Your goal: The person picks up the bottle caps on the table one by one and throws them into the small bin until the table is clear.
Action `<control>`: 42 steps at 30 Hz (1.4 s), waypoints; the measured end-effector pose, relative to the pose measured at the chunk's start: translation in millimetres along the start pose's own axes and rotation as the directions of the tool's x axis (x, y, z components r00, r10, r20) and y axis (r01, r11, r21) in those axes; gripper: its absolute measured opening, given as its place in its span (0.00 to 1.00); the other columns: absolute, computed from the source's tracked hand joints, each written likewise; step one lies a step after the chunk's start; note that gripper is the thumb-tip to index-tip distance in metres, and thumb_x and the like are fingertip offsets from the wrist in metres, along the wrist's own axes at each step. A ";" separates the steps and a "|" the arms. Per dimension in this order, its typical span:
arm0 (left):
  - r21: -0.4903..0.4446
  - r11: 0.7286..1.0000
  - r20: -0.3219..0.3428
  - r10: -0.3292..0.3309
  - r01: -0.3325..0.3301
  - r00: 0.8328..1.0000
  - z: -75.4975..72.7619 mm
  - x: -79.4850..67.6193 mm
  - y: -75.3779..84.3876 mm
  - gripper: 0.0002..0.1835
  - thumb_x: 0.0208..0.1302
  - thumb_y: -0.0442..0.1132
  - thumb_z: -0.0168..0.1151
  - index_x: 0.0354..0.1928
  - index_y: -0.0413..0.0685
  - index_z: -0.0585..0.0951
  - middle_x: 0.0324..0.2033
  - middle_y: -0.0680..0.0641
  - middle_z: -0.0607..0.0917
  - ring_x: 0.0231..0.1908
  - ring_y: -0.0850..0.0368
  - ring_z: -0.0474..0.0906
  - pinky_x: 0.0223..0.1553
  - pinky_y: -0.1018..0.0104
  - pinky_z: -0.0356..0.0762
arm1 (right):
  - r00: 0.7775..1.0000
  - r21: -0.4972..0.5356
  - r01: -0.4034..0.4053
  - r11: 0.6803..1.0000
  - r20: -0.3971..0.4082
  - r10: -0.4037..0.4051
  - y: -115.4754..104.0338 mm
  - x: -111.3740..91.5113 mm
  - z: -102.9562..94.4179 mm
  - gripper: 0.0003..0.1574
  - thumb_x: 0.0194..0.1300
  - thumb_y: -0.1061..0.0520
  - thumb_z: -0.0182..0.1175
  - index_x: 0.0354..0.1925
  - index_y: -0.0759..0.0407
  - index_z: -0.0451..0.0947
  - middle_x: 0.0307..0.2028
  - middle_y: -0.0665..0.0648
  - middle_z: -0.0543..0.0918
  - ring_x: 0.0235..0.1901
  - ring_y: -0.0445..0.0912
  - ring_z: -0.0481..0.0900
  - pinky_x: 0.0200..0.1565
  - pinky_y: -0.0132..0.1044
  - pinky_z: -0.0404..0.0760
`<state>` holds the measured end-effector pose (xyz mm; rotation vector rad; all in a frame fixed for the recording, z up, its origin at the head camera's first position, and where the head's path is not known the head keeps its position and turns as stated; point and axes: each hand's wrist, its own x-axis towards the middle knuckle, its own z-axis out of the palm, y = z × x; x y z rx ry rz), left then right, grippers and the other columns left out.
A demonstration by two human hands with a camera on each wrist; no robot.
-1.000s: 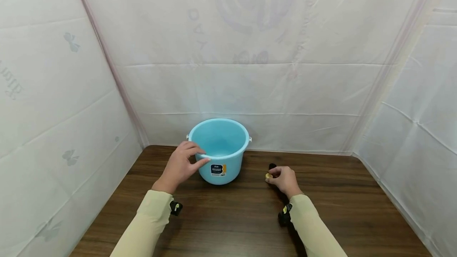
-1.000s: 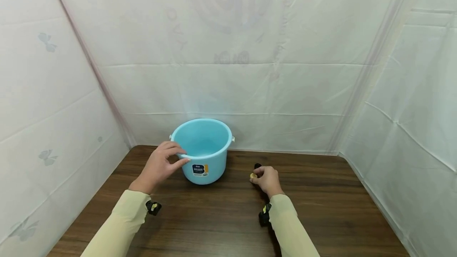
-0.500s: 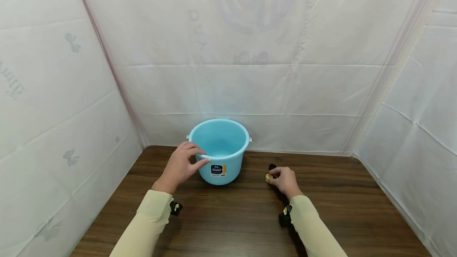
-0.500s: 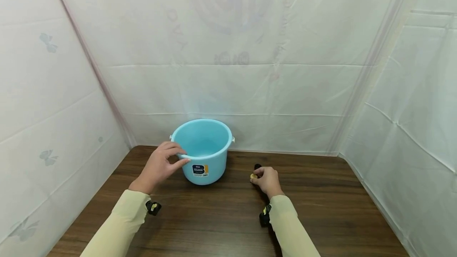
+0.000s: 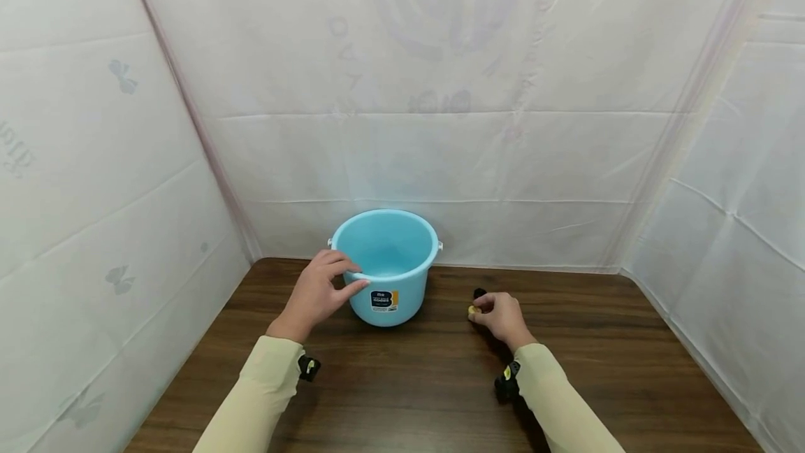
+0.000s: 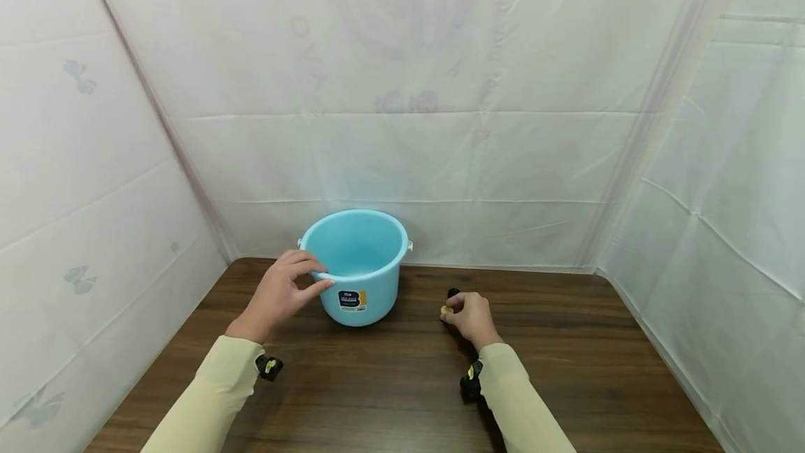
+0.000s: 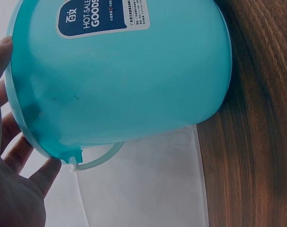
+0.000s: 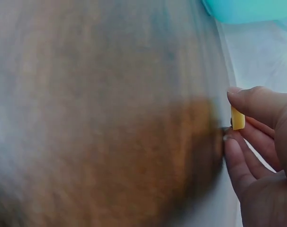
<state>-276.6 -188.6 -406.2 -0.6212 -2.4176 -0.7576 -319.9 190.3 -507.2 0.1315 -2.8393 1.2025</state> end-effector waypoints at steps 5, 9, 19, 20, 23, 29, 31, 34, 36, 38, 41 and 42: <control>0.001 1.000 0.003 0.002 -0.002 1.000 0.6 1.4 1.0 0.13 0.58 0.51 0.78 0.40 0.53 0.89 0.40 0.52 0.86 0.50 0.53 0.76 0.48 0.53 0.82 | 0.999 -0.004 0.043 0.999 0.022 -0.042 -4.5 1.1 -7.7 0.13 0.59 0.60 0.76 0.43 0.60 0.88 0.38 0.54 0.89 0.41 0.47 0.85 0.46 0.46 0.85; 0.002 1.000 0.005 0.006 -0.006 1.000 2.1 2.6 1.3 0.13 0.58 0.51 0.78 0.39 0.54 0.89 0.40 0.52 0.86 0.50 0.53 0.76 0.47 0.54 0.82 | 0.998 0.006 0.063 0.998 0.004 -0.063 -6.9 0.5 -11.6 0.13 0.59 0.59 0.76 0.43 0.61 0.88 0.37 0.54 0.89 0.39 0.46 0.85 0.44 0.42 0.85; -0.006 1.000 0.008 -0.005 0.005 1.000 2.4 1.7 1.1 0.13 0.58 0.51 0.78 0.40 0.54 0.89 0.41 0.52 0.86 0.51 0.52 0.77 0.50 0.51 0.83 | 0.990 0.055 0.139 0.989 -0.043 -0.137 -15.9 -1.1 -15.8 0.11 0.59 0.58 0.76 0.41 0.58 0.89 0.37 0.53 0.90 0.36 0.42 0.85 0.40 0.36 0.86; -0.007 1.000 0.007 -0.005 0.005 1.000 2.3 1.5 0.9 0.12 0.58 0.50 0.78 0.40 0.54 0.89 0.41 0.52 0.86 0.51 0.52 0.77 0.50 0.51 0.83 | 0.988 0.055 0.150 0.987 -0.048 -0.148 -17.3 -1.2 -16.4 0.11 0.59 0.57 0.76 0.41 0.57 0.89 0.37 0.52 0.90 0.36 0.42 0.85 0.40 0.36 0.86; -0.006 1.000 0.002 -0.005 0.005 1.000 1.8 0.7 0.3 0.12 0.58 0.50 0.78 0.39 0.54 0.89 0.41 0.52 0.87 0.51 0.53 0.77 0.49 0.52 0.82 | 0.983 0.061 0.177 0.982 -0.054 -0.174 -22.0 -1.3 -18.5 0.11 0.58 0.56 0.77 0.41 0.56 0.89 0.36 0.52 0.90 0.36 0.41 0.85 0.39 0.36 0.86; -0.004 1.000 -0.004 0.001 -0.001 1.000 1.9 -0.3 -0.7 0.12 0.58 0.50 0.78 0.39 0.55 0.89 0.40 0.53 0.87 0.51 0.53 0.77 0.48 0.52 0.82 | 0.979 0.067 0.199 0.978 -0.049 -0.196 -35.7 -1.9 -25.0 0.13 0.58 0.53 0.77 0.42 0.54 0.89 0.37 0.52 0.90 0.36 0.41 0.86 0.39 0.35 0.87; -0.003 1.000 -0.006 0.002 -0.002 1.000 2.2 -0.4 -0.9 0.12 0.58 0.50 0.78 0.39 0.55 0.89 0.40 0.53 0.86 0.51 0.53 0.77 0.48 0.53 0.82 | 0.978 0.064 0.206 0.977 -0.050 -0.203 -41.4 -1.6 -27.9 0.13 0.59 0.53 0.77 0.42 0.54 0.90 0.38 0.52 0.90 0.37 0.41 0.86 0.39 0.35 0.87; 0.001 1.000 -0.009 0.006 -0.006 1.000 2.3 -0.3 -1.1 0.12 0.58 0.50 0.78 0.39 0.55 0.89 0.40 0.53 0.86 0.51 0.53 0.77 0.47 0.53 0.82 | 0.974 0.060 0.223 0.973 -0.057 -0.220 -49.8 -0.2 -32.4 0.13 0.59 0.53 0.77 0.42 0.54 0.90 0.38 0.52 0.90 0.37 0.42 0.86 0.39 0.34 0.87; 0.003 1.000 -0.010 0.008 -0.008 1.000 2.2 -0.3 -1.1 0.12 0.58 0.50 0.78 0.39 0.55 0.89 0.40 0.53 0.86 0.50 0.53 0.77 0.47 0.53 0.82 | 0.971 0.058 0.236 0.970 -0.056 -0.233 -55.6 0.6 -35.3 0.13 0.59 0.53 0.77 0.42 0.54 0.90 0.38 0.53 0.90 0.37 0.42 0.86 0.38 0.34 0.87; 0.005 1.000 -0.011 0.010 -0.010 1.000 1.9 -0.3 -1.1 0.12 0.58 0.50 0.78 0.39 0.55 0.89 0.40 0.53 0.87 0.51 0.53 0.77 0.48 0.53 0.82 | 0.969 0.060 0.245 0.968 -0.055 -0.242 -61.4 1.3 -38.1 0.13 0.59 0.53 0.77 0.42 0.55 0.90 0.39 0.53 0.90 0.37 0.43 0.87 0.37 0.33 0.87; 0.006 1.000 -0.011 0.008 -0.008 1.000 1.4 -0.2 -0.8 0.12 0.58 0.50 0.78 0.39 0.55 0.89 0.40 0.53 0.86 0.51 0.53 0.77 0.49 0.52 0.82 | 0.967 0.065 0.253 0.965 -0.050 -0.250 -69.9 1.7 -41.9 0.14 0.59 0.53 0.77 0.43 0.55 0.89 0.40 0.54 0.90 0.38 0.44 0.87 0.38 0.34 0.87; 0.007 1.000 -0.010 0.008 -0.007 1.000 1.3 -0.1 -0.8 0.12 0.58 0.51 0.78 0.39 0.55 0.89 0.40 0.53 0.86 0.51 0.53 0.77 0.49 0.52 0.82 | 0.966 0.063 0.258 0.964 -0.051 -0.255 -72.4 1.9 -43.2 0.14 0.59 0.53 0.77 0.44 0.55 0.89 0.40 0.54 0.90 0.39 0.44 0.87 0.39 0.34 0.87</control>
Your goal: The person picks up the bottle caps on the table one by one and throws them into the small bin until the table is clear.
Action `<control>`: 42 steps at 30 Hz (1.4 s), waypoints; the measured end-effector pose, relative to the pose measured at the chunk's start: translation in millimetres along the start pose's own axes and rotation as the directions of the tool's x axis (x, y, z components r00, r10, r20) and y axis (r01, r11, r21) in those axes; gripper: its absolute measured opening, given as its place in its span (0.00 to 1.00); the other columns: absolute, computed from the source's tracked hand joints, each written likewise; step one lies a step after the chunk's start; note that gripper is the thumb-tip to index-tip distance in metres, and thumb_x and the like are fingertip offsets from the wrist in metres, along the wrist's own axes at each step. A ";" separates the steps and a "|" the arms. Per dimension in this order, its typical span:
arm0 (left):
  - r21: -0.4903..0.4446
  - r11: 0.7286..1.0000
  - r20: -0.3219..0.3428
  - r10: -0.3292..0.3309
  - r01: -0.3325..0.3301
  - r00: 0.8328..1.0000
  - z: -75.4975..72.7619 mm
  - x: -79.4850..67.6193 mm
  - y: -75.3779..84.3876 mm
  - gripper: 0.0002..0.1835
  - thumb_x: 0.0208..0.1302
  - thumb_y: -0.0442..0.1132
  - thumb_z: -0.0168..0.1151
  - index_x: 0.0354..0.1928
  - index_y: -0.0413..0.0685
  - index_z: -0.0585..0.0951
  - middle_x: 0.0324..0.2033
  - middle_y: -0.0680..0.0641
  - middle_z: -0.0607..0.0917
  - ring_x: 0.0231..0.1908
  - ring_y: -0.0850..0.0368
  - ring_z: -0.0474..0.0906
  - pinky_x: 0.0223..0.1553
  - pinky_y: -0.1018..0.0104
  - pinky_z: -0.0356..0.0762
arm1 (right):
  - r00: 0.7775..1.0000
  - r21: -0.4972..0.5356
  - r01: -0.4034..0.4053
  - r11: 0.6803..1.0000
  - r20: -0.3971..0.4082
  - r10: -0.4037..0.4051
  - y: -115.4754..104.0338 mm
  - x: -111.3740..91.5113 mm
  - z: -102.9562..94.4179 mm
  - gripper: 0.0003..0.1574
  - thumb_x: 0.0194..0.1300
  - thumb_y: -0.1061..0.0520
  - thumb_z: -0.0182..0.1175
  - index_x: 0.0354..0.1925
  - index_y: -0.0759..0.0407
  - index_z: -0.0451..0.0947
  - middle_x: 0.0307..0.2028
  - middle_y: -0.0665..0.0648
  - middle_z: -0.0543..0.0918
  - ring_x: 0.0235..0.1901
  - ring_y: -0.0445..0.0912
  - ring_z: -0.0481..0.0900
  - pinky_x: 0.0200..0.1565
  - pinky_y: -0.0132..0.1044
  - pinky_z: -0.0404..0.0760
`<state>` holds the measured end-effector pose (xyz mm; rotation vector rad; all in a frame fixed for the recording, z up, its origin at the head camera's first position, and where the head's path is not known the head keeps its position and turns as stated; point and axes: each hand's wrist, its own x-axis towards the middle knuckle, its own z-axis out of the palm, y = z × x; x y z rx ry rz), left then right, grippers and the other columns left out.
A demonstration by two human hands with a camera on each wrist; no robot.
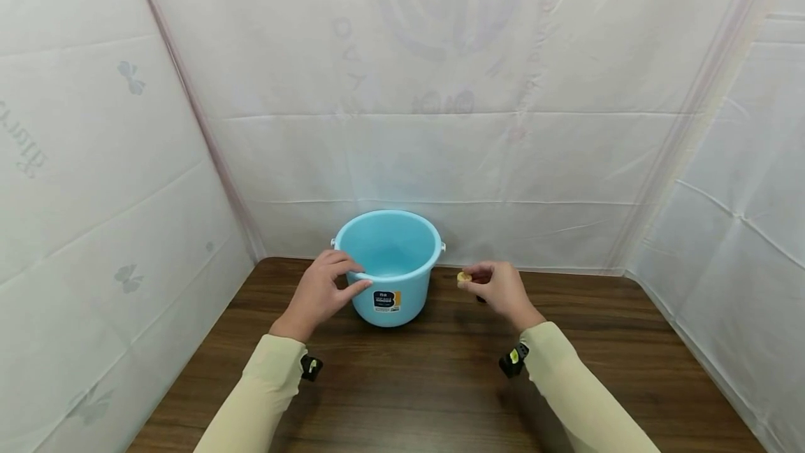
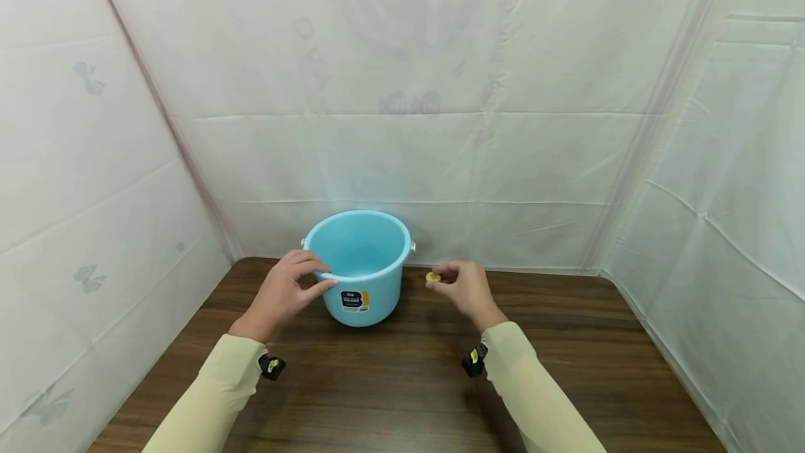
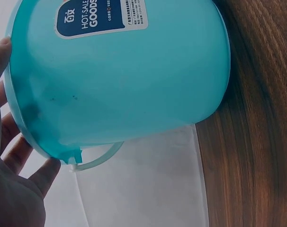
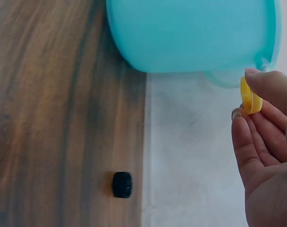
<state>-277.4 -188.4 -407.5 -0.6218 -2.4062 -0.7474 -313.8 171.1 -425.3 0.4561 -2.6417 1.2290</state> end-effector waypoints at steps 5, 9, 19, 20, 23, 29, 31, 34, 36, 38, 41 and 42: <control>-0.003 1.000 0.000 -0.004 0.004 1.000 -0.4 0.4 -0.2 0.12 0.58 0.51 0.78 0.39 0.55 0.89 0.40 0.53 0.86 0.51 0.53 0.77 0.51 0.51 0.82 | 1.000 0.014 0.032 0.999 0.000 -0.032 -11.6 4.4 -4.9 0.16 0.59 0.52 0.77 0.45 0.54 0.89 0.40 0.54 0.91 0.39 0.45 0.87 0.41 0.37 0.87; -0.004 1.000 -0.001 -0.002 0.002 1.000 -0.7 0.5 0.0 0.12 0.58 0.51 0.78 0.39 0.55 0.89 0.40 0.53 0.86 0.51 0.53 0.77 0.50 0.51 0.83 | 0.999 0.033 0.037 0.999 -0.002 -0.037 -19.0 8.1 -7.2 0.15 0.59 0.51 0.77 0.44 0.54 0.89 0.40 0.53 0.90 0.39 0.44 0.87 0.40 0.36 0.87; 0.007 1.000 0.007 -0.001 0.000 1.000 -1.0 -0.6 1.1 0.12 0.58 0.51 0.77 0.39 0.55 0.89 0.40 0.53 0.86 0.49 0.54 0.76 0.45 0.55 0.81 | 0.997 0.073 0.078 0.994 -0.014 -0.077 -37.5 15.8 -11.8 0.15 0.59 0.52 0.77 0.44 0.55 0.89 0.40 0.55 0.91 0.39 0.45 0.88 0.41 0.39 0.88; 0.007 1.000 0.006 0.001 -0.001 1.000 -1.1 -0.6 1.1 0.12 0.58 0.51 0.77 0.39 0.55 0.89 0.40 0.54 0.86 0.49 0.54 0.76 0.45 0.55 0.81 | 0.997 0.074 0.079 0.994 -0.013 -0.079 -39.2 16.8 -11.9 0.15 0.59 0.52 0.77 0.44 0.55 0.89 0.40 0.55 0.91 0.39 0.45 0.88 0.41 0.38 0.88; 0.010 1.000 -0.001 0.009 -0.009 1.000 -0.2 -0.9 0.0 0.12 0.58 0.51 0.78 0.39 0.55 0.89 0.40 0.53 0.86 0.50 0.54 0.77 0.45 0.55 0.82 | 0.996 0.065 0.093 0.994 -0.019 -0.092 -44.3 20.3 -11.5 0.15 0.60 0.51 0.77 0.44 0.54 0.89 0.40 0.53 0.91 0.39 0.45 0.88 0.40 0.37 0.88; 0.015 1.000 -0.014 0.018 -0.018 1.000 0.6 -1.0 -1.0 0.13 0.57 0.51 0.78 0.39 0.54 0.89 0.41 0.53 0.87 0.50 0.54 0.78 0.48 0.54 0.83 | 0.991 0.066 0.134 0.989 -0.029 -0.132 -56.1 26.3 -10.3 0.15 0.60 0.51 0.76 0.44 0.54 0.89 0.40 0.53 0.91 0.39 0.45 0.88 0.40 0.38 0.88; 0.013 1.000 -0.014 0.019 -0.019 1.000 0.6 -0.8 -0.7 0.13 0.57 0.51 0.78 0.39 0.54 0.90 0.41 0.52 0.87 0.50 0.53 0.78 0.49 0.53 0.83 | 0.990 0.074 0.142 0.987 -0.028 -0.140 -60.1 27.8 -9.1 0.15 0.60 0.51 0.76 0.44 0.54 0.89 0.40 0.54 0.91 0.39 0.45 0.88 0.41 0.39 0.88; 0.011 1.000 -0.014 0.020 -0.019 1.000 0.3 -0.6 0.0 0.13 0.57 0.51 0.78 0.39 0.54 0.90 0.40 0.52 0.87 0.50 0.53 0.78 0.50 0.52 0.83 | 0.988 0.079 0.152 0.985 -0.024 -0.150 -65.6 29.9 -6.9 0.15 0.60 0.52 0.76 0.45 0.55 0.89 0.40 0.54 0.91 0.39 0.46 0.89 0.41 0.40 0.88; 0.008 1.000 -0.014 0.019 -0.019 1.000 0.1 -0.4 0.4 0.13 0.57 0.51 0.78 0.39 0.54 0.90 0.40 0.52 0.87 0.50 0.53 0.78 0.49 0.53 0.83 | 0.989 0.083 0.148 0.985 -0.017 -0.148 -68.4 31.9 -5.1 0.15 0.60 0.52 0.76 0.45 0.55 0.89 0.40 0.54 0.91 0.40 0.46 0.89 0.41 0.40 0.88; 0.009 1.000 -0.013 0.019 -0.019 1.000 -0.1 -0.2 0.7 0.13 0.57 0.51 0.78 0.39 0.54 0.90 0.40 0.53 0.87 0.50 0.54 0.78 0.49 0.53 0.83 | 0.990 0.092 0.144 0.985 -0.013 -0.144 -71.0 33.9 -3.1 0.16 0.60 0.52 0.76 0.46 0.55 0.89 0.40 0.54 0.91 0.40 0.46 0.89 0.41 0.39 0.88; 0.012 1.000 -0.011 0.019 -0.019 1.000 -0.7 0.0 1.3 0.13 0.57 0.52 0.78 0.39 0.54 0.89 0.40 0.53 0.87 0.50 0.54 0.78 0.46 0.55 0.83 | 0.990 0.105 0.139 0.985 -0.006 -0.139 -74.3 37.2 -0.1 0.16 0.61 0.52 0.76 0.45 0.55 0.89 0.40 0.54 0.91 0.40 0.46 0.89 0.41 0.39 0.88; 0.014 1.000 -0.011 0.021 -0.021 1.000 -0.9 0.0 1.5 0.13 0.58 0.52 0.78 0.39 0.54 0.89 0.40 0.53 0.87 0.50 0.54 0.78 0.45 0.55 0.83 | 0.990 0.110 0.138 0.984 -0.005 -0.139 -75.5 38.2 0.8 0.16 0.61 0.52 0.76 0.45 0.56 0.89 0.40 0.54 0.91 0.40 0.46 0.88 0.41 0.39 0.88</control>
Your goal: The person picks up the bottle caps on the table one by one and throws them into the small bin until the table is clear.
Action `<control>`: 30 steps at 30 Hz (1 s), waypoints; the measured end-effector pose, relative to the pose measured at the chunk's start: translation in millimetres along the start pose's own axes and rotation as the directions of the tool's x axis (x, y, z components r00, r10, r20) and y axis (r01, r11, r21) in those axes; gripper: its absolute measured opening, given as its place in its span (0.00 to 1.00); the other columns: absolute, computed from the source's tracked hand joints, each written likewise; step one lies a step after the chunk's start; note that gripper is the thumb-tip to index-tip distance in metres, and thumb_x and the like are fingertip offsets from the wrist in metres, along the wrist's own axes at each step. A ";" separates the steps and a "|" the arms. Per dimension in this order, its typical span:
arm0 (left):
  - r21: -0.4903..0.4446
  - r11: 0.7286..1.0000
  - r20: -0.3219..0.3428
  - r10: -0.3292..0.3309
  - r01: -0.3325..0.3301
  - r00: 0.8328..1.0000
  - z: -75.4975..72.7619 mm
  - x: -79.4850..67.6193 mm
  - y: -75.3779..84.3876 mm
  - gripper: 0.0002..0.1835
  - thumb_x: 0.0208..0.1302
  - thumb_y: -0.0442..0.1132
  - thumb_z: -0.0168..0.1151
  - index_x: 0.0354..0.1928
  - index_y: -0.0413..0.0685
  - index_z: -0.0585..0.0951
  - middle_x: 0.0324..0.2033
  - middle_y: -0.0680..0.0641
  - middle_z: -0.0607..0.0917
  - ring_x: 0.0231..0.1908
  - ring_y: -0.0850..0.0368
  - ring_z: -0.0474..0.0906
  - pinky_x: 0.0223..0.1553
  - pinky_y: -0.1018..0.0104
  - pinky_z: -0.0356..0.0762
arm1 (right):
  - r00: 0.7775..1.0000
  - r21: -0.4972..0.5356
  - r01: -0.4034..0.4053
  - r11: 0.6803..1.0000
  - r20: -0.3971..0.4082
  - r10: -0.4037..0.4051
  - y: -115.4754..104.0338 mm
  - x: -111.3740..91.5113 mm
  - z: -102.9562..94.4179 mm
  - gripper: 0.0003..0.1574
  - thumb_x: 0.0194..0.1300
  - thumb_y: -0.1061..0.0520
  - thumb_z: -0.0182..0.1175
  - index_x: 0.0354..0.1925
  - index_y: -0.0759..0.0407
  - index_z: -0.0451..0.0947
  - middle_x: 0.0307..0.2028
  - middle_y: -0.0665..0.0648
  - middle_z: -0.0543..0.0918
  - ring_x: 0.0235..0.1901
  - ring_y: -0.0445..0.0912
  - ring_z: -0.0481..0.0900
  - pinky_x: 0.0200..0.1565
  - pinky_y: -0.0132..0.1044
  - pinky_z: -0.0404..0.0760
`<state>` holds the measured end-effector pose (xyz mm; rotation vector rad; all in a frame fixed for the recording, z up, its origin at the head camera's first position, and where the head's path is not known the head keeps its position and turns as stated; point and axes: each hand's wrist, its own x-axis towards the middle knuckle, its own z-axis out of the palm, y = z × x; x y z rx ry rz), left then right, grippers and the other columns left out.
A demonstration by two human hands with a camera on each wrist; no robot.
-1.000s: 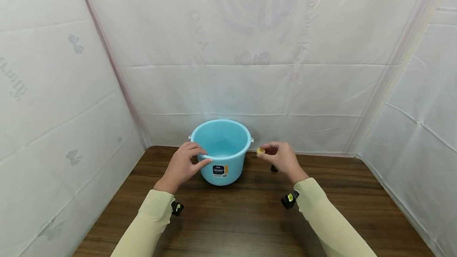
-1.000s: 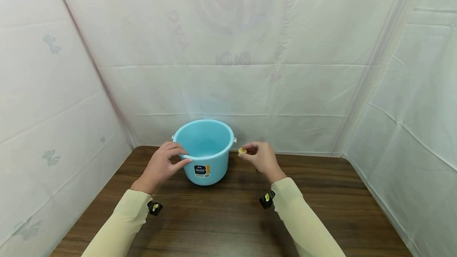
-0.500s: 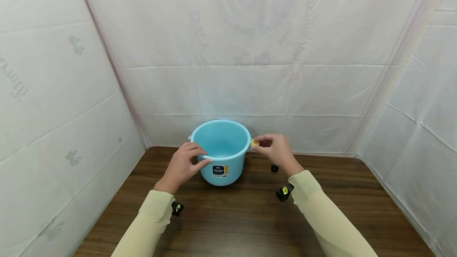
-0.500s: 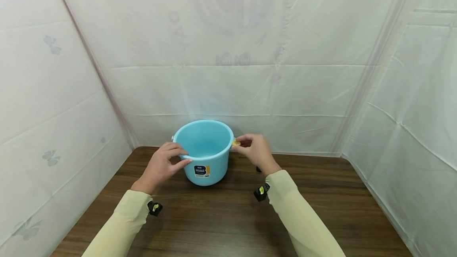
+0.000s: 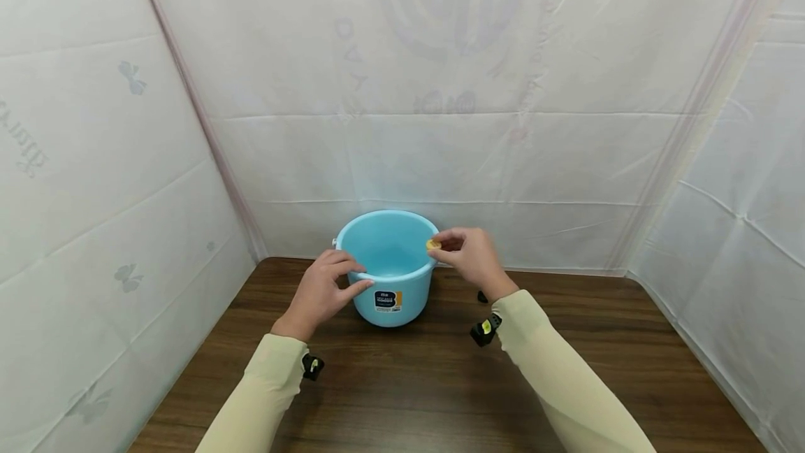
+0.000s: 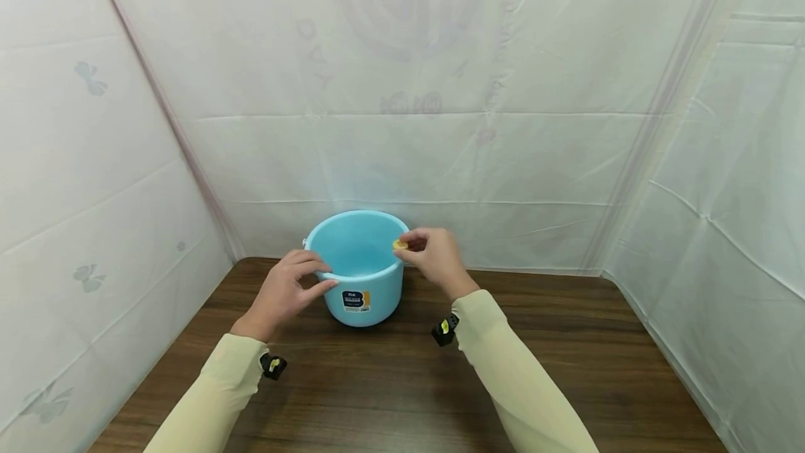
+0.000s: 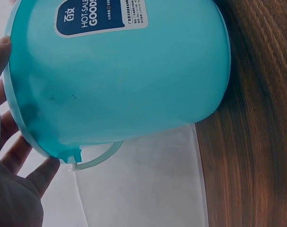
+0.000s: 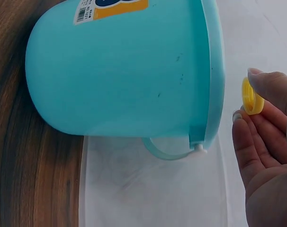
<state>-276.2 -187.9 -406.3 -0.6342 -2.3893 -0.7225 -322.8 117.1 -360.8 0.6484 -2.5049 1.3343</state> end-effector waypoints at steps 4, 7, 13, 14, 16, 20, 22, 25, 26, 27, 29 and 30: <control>0.007 1.000 -0.002 0.004 -0.004 1.000 -0.9 0.3 0.7 0.13 0.57 0.51 0.78 0.40 0.54 0.90 0.40 0.53 0.87 0.49 0.54 0.78 0.45 0.56 0.82 | 1.000 0.013 -0.006 1.000 0.006 0.006 -3.6 4.1 3.5 0.15 0.61 0.52 0.75 0.45 0.55 0.89 0.40 0.54 0.90 0.40 0.46 0.88 0.41 0.39 0.88; 0.006 1.000 0.000 0.001 -0.001 1.000 -1.1 0.2 0.8 0.13 0.57 0.51 0.78 0.40 0.53 0.90 0.40 0.52 0.87 0.49 0.54 0.78 0.46 0.55 0.83 | 1.000 0.015 -0.017 1.000 0.015 0.017 -5.7 6.7 6.1 0.16 0.61 0.51 0.75 0.46 0.55 0.89 0.40 0.54 0.90 0.40 0.45 0.88 0.41 0.38 0.88; 0.002 1.000 0.010 -0.011 0.011 1.000 -0.2 0.5 0.1 0.14 0.57 0.51 0.78 0.40 0.53 0.90 0.40 0.52 0.87 0.50 0.53 0.78 0.50 0.52 0.83 | 0.999 0.011 -0.042 0.999 0.034 0.042 -9.8 12.0 11.7 0.17 0.62 0.52 0.75 0.48 0.57 0.89 0.42 0.55 0.90 0.42 0.46 0.88 0.42 0.38 0.88; 0.002 1.000 0.009 -0.012 0.012 1.000 -0.3 0.5 0.1 0.14 0.57 0.51 0.78 0.39 0.53 0.90 0.40 0.52 0.87 0.50 0.53 0.78 0.51 0.52 0.83 | 0.998 0.010 -0.046 0.999 0.037 0.045 -10.5 13.0 12.8 0.17 0.63 0.52 0.74 0.48 0.57 0.88 0.42 0.55 0.90 0.42 0.47 0.88 0.42 0.38 0.88; -0.001 1.000 0.008 -0.013 0.013 1.000 -0.3 0.7 0.2 0.14 0.57 0.51 0.78 0.39 0.53 0.90 0.40 0.52 0.87 0.50 0.53 0.78 0.50 0.52 0.83 | 0.998 0.005 -0.048 0.999 0.044 0.048 -11.0 14.2 15.0 0.17 0.63 0.53 0.74 0.49 0.58 0.88 0.43 0.56 0.90 0.43 0.47 0.88 0.42 0.38 0.88; -0.004 1.000 0.006 -0.012 0.012 1.000 -0.8 1.0 1.2 0.14 0.57 0.51 0.78 0.39 0.53 0.90 0.39 0.53 0.87 0.50 0.54 0.78 0.49 0.52 0.83 | 0.998 -0.012 -0.050 0.999 0.048 0.050 -11.7 16.0 18.8 0.17 0.63 0.53 0.74 0.49 0.58 0.88 0.43 0.57 0.90 0.44 0.48 0.89 0.42 0.39 0.89; -0.005 1.000 0.006 -0.013 0.013 1.000 -1.0 1.0 1.3 0.13 0.57 0.51 0.78 0.39 0.53 0.90 0.39 0.53 0.87 0.50 0.54 0.77 0.49 0.53 0.83 | 0.998 -0.023 -0.045 0.999 0.050 0.046 -11.3 17.1 20.8 0.17 0.63 0.53 0.74 0.49 0.58 0.88 0.43 0.56 0.90 0.44 0.48 0.89 0.43 0.39 0.88; -0.005 1.000 0.007 -0.014 0.014 1.000 -1.3 0.8 1.5 0.13 0.57 0.51 0.78 0.39 0.53 0.90 0.39 0.52 0.87 0.50 0.54 0.77 0.49 0.53 0.83 | 0.997 -0.031 -0.044 0.999 0.054 0.045 -11.4 18.6 23.0 0.17 0.63 0.53 0.74 0.49 0.57 0.88 0.43 0.56 0.90 0.43 0.47 0.89 0.44 0.39 0.88; -0.005 1.000 0.009 -0.014 0.014 1.000 -1.3 0.7 1.6 0.13 0.57 0.51 0.78 0.39 0.53 0.90 0.40 0.52 0.87 0.50 0.54 0.77 0.50 0.52 0.83 | 0.997 -0.033 -0.043 0.999 0.057 0.045 -11.5 19.1 23.7 0.17 0.63 0.53 0.74 0.49 0.57 0.88 0.43 0.56 0.90 0.43 0.47 0.89 0.44 0.39 0.88; -0.005 1.000 0.009 -0.014 0.014 1.000 -1.3 0.6 1.7 0.13 0.57 0.51 0.78 0.39 0.53 0.90 0.40 0.52 0.87 0.50 0.53 0.77 0.50 0.52 0.83 | 0.997 -0.034 -0.041 0.999 0.058 0.043 -11.4 19.6 24.3 0.17 0.63 0.53 0.74 0.49 0.57 0.88 0.43 0.55 0.90 0.43 0.47 0.88 0.45 0.39 0.88; -0.005 1.000 0.010 -0.013 0.013 1.000 -1.2 0.6 1.9 0.13 0.57 0.51 0.78 0.39 0.53 0.90 0.40 0.52 0.87 0.50 0.53 0.78 0.49 0.52 0.83 | 0.997 -0.035 -0.041 0.999 0.058 0.043 -12.0 20.5 25.3 0.17 0.63 0.53 0.74 0.49 0.57 0.88 0.43 0.55 0.90 0.43 0.47 0.88 0.45 0.39 0.88; -0.005 1.000 0.010 -0.013 0.013 1.000 -1.2 0.6 2.0 0.13 0.57 0.51 0.78 0.39 0.53 0.90 0.40 0.52 0.87 0.50 0.53 0.77 0.49 0.53 0.83 | 0.998 -0.039 -0.040 0.998 0.057 0.042 -12.2 21.1 25.7 0.17 0.62 0.53 0.74 0.49 0.57 0.88 0.43 0.55 0.90 0.43 0.47 0.88 0.45 0.39 0.88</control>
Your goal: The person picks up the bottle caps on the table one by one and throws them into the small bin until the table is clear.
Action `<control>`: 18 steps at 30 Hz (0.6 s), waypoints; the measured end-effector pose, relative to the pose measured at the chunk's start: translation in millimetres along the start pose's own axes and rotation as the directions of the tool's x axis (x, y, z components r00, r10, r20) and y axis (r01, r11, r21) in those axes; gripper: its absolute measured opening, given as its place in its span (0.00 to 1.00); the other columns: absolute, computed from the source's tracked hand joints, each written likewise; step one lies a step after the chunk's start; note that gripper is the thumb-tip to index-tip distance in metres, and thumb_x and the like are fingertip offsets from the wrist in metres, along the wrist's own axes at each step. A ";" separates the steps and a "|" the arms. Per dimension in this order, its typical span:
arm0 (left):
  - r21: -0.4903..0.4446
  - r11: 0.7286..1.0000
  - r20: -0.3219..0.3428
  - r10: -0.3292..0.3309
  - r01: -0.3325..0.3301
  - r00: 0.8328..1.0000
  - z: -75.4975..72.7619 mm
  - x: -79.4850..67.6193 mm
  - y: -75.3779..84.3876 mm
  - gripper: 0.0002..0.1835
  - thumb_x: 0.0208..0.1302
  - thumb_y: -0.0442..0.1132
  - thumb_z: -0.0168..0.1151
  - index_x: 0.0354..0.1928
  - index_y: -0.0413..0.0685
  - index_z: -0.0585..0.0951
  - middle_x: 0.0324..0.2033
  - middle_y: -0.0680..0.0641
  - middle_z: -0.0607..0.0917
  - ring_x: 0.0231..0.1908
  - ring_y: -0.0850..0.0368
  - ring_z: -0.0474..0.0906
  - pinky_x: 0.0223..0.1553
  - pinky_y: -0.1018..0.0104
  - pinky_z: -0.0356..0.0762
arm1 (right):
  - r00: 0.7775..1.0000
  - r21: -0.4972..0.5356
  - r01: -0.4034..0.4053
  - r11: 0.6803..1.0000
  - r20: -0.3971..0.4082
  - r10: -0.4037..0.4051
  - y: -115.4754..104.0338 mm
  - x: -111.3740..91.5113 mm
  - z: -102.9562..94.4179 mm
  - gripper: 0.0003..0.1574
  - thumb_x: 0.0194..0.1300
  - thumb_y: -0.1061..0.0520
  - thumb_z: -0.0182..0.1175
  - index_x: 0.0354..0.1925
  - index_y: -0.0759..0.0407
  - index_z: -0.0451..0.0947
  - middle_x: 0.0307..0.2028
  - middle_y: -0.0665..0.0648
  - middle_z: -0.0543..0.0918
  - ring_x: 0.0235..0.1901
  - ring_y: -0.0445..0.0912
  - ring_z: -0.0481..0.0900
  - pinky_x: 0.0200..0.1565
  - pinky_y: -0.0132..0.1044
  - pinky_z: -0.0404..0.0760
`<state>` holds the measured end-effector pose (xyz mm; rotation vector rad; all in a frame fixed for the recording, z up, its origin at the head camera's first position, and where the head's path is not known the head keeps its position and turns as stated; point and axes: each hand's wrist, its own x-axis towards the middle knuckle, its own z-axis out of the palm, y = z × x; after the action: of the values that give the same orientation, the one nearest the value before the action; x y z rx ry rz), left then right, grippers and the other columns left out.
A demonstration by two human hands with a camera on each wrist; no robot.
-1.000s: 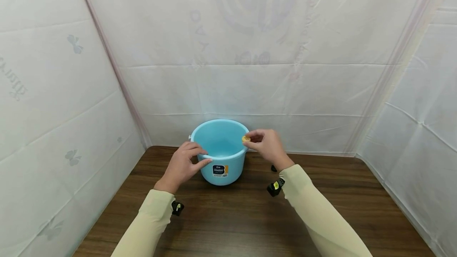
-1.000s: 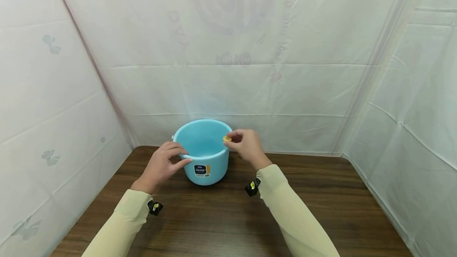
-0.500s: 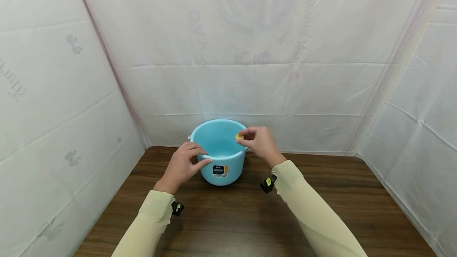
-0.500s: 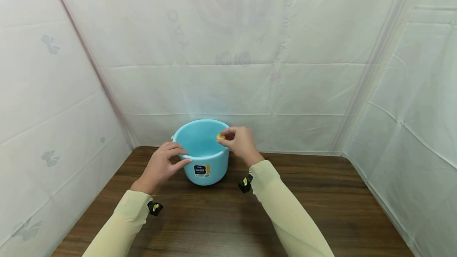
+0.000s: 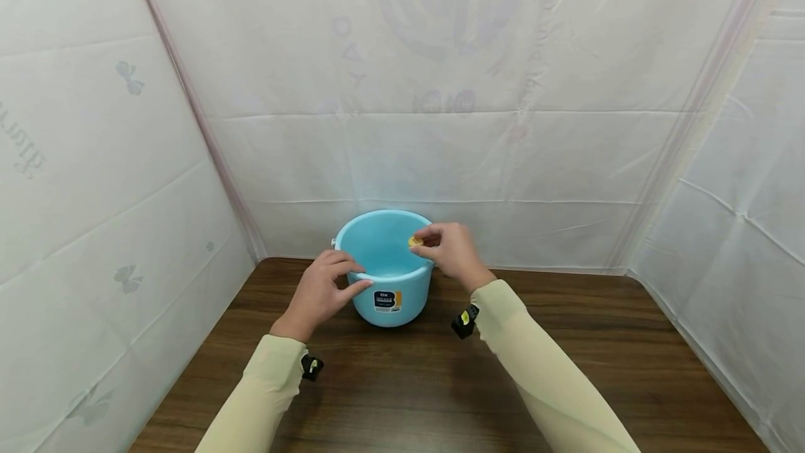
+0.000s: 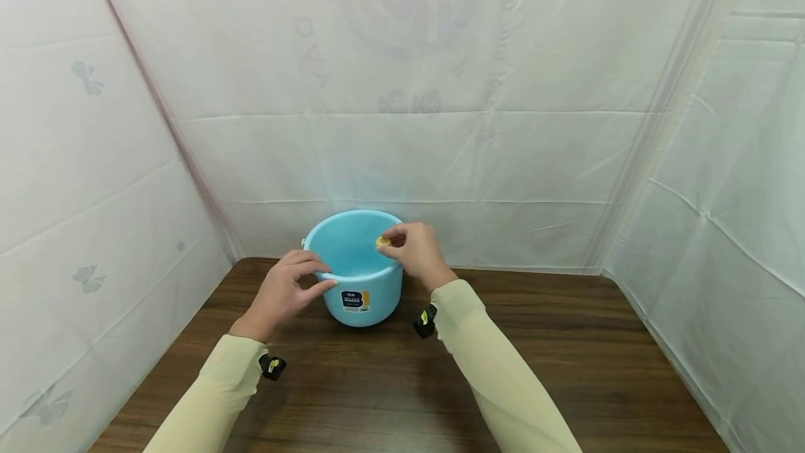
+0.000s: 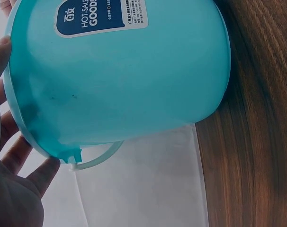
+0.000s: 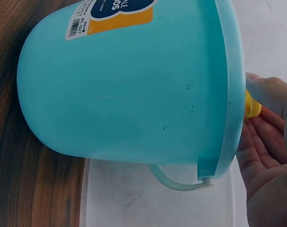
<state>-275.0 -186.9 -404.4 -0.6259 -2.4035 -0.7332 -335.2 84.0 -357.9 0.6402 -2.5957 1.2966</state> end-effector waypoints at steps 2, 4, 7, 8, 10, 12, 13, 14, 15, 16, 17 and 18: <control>0.000 1.000 0.001 0.000 0.000 1.000 0.0 0.5 -0.1 0.13 0.57 0.51 0.78 0.39 0.53 0.90 0.40 0.52 0.87 0.50 0.53 0.78 0.49 0.53 0.83 | 1.000 -0.009 0.005 1.000 -0.001 -0.005 0.8 1.3 1.4 0.17 0.63 0.53 0.74 0.49 0.57 0.88 0.43 0.55 0.90 0.43 0.46 0.88 0.45 0.39 0.88; 0.002 1.000 0.002 0.000 0.000 1.000 0.0 0.8 -0.2 0.13 0.57 0.51 0.78 0.39 0.53 0.90 0.40 0.53 0.87 0.50 0.54 0.78 0.49 0.53 0.83 | 1.000 -0.017 0.010 1.000 -0.002 -0.010 1.2 2.2 2.6 0.17 0.63 0.53 0.74 0.49 0.57 0.88 0.43 0.55 0.90 0.43 0.46 0.88 0.46 0.40 0.88; 0.006 1.000 0.005 0.000 0.000 1.000 0.1 0.6 0.0 0.13 0.57 0.51 0.78 0.39 0.53 0.90 0.40 0.53 0.87 0.50 0.54 0.78 0.49 0.53 0.83 | 1.000 -0.022 0.016 1.000 0.000 -0.016 2.5 3.1 4.5 0.17 0.63 0.53 0.74 0.49 0.57 0.88 0.44 0.55 0.90 0.44 0.46 0.88 0.46 0.39 0.88; 0.007 1.000 0.007 -0.001 0.001 1.000 0.2 0.5 0.0 0.13 0.57 0.51 0.78 0.40 0.53 0.90 0.40 0.53 0.87 0.50 0.54 0.78 0.49 0.53 0.83 | 1.000 -0.023 0.017 1.000 0.000 -0.017 2.8 3.2 4.9 0.17 0.63 0.53 0.74 0.49 0.57 0.88 0.44 0.55 0.90 0.44 0.46 0.88 0.46 0.39 0.88; 0.009 1.000 0.009 -0.002 0.002 1.000 0.4 0.3 -0.2 0.13 0.58 0.51 0.78 0.40 0.53 0.90 0.40 0.53 0.87 0.50 0.53 0.78 0.49 0.53 0.83 | 1.000 -0.024 0.018 1.000 0.000 -0.018 2.7 3.2 5.5 0.16 0.63 0.53 0.74 0.48 0.58 0.88 0.44 0.56 0.90 0.44 0.47 0.89 0.46 0.40 0.88; 0.012 1.000 0.011 -0.004 0.004 1.000 0.5 0.1 -0.3 0.13 0.58 0.51 0.78 0.40 0.53 0.90 0.40 0.52 0.87 0.50 0.53 0.78 0.49 0.53 0.83 | 1.000 -0.029 0.022 0.999 -0.001 -0.022 2.6 3.3 6.1 0.16 0.63 0.53 0.74 0.48 0.58 0.88 0.44 0.56 0.90 0.44 0.47 0.89 0.46 0.40 0.88; 0.013 1.000 0.010 -0.004 0.004 1.000 0.5 0.0 -0.3 0.13 0.58 0.51 0.78 0.40 0.53 0.90 0.40 0.52 0.87 0.50 0.53 0.78 0.50 0.53 0.83 | 1.000 -0.032 0.020 0.999 -0.002 -0.020 2.2 3.3 6.2 0.17 0.63 0.53 0.74 0.49 0.58 0.88 0.44 0.56 0.90 0.45 0.48 0.89 0.47 0.41 0.88; 0.015 1.000 0.009 -0.002 0.002 1.000 0.5 -0.2 -0.3 0.13 0.58 0.51 0.78 0.40 0.53 0.90 0.40 0.52 0.87 0.50 0.53 0.78 0.50 0.53 0.83 | 1.000 -0.035 0.020 0.999 -0.002 -0.020 2.5 3.3 6.5 0.18 0.63 0.52 0.74 0.49 0.58 0.88 0.45 0.56 0.90 0.46 0.49 0.89 0.48 0.42 0.88; 0.018 1.000 0.008 0.000 0.000 1.000 0.3 -0.3 -0.2 0.13 0.58 0.51 0.78 0.40 0.53 0.90 0.40 0.52 0.87 0.50 0.53 0.78 0.50 0.53 0.83 | 1.000 -0.037 0.020 0.999 0.000 -0.020 2.8 3.4 6.7 0.19 0.63 0.52 0.74 0.50 0.59 0.88 0.46 0.57 0.90 0.48 0.49 0.88 0.49 0.43 0.88; 0.019 1.000 0.007 0.003 -0.003 1.000 0.2 -0.4 -0.2 0.13 0.57 0.51 0.78 0.40 0.53 0.90 0.40 0.52 0.87 0.50 0.53 0.78 0.50 0.53 0.83 | 1.000 -0.038 0.020 0.999 0.002 -0.020 3.1 3.4 6.8 0.21 0.63 0.52 0.74 0.51 0.60 0.87 0.48 0.58 0.90 0.49 0.50 0.88 0.51 0.44 0.87; 0.022 1.000 0.006 0.005 -0.005 1.000 0.1 -0.4 -0.1 0.13 0.57 0.51 0.78 0.40 0.53 0.90 0.40 0.52 0.87 0.50 0.53 0.78 0.50 0.52 0.83 | 1.000 -0.038 0.020 0.999 0.004 -0.020 3.5 3.5 6.9 0.22 0.63 0.51 0.74 0.52 0.60 0.87 0.49 0.59 0.89 0.50 0.51 0.88 0.52 0.44 0.87; 0.024 1.000 0.005 0.007 -0.007 1.000 -0.1 -0.5 -0.1 0.13 0.57 0.51 0.78 0.40 0.53 0.90 0.40 0.52 0.87 0.51 0.52 0.78 0.50 0.52 0.83 | 1.000 -0.039 0.019 0.999 0.005 -0.019 3.8 3.6 6.9 0.24 0.63 0.51 0.74 0.53 0.61 0.86 0.50 0.60 0.89 0.52 0.52 0.87 0.53 0.45 0.87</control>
<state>-274.7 -187.2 -404.6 -0.6271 -2.4102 -0.6999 -339.9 79.5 -363.6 0.6609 -2.6052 1.2377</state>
